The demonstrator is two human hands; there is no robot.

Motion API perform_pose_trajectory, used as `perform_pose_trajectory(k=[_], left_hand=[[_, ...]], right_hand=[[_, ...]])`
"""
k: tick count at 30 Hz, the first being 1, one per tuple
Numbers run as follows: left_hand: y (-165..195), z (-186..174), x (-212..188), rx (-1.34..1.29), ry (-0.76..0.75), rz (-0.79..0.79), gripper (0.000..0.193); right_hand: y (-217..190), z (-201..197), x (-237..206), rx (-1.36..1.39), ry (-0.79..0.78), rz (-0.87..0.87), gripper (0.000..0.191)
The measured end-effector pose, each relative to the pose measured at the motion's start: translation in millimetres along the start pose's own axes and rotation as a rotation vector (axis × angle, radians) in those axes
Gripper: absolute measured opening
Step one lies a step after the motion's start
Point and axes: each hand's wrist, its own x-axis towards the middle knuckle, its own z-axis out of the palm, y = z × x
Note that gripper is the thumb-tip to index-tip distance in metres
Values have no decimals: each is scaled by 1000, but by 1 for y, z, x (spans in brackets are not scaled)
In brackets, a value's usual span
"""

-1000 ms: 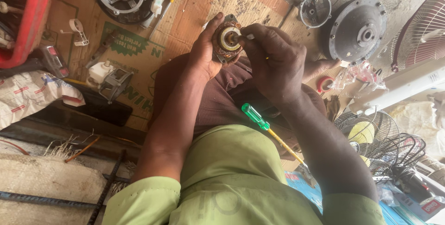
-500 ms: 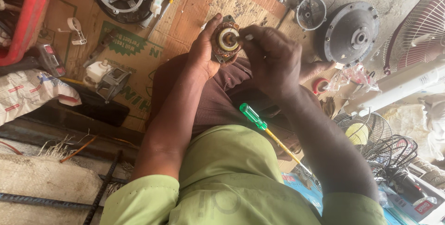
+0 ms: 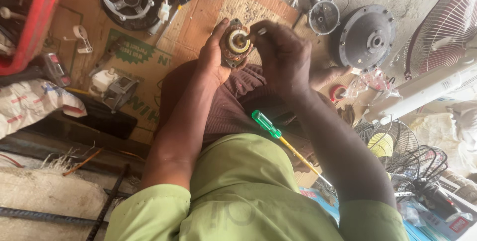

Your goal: The person disassembles a ceiling fan motor, cleans the stator and rotor with a cloth, and reassembles the components. They use a screwdriver, pliers, and a rag to remove parts, wipe surfaces, and fit the rotor back into the stator housing.

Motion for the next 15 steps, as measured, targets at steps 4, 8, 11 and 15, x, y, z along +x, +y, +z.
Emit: perform_pose_trajectory(k=[4, 8, 11, 15], left_hand=[[3, 2, -5, 3, -31, 1, 54], [5, 1, -13, -20, -197, 134, 50], [8, 1, -18, -118, -177, 70, 50], [10, -4, -25, -98, -269, 113, 49]], right_hand=[[21, -17, -21, 148, -63, -84, 32], [78, -53, -49, 475, 148, 542, 36], [124, -64, -61, 41, 5, 735, 31], [165, -78, -63, 95, 102, 623, 28]])
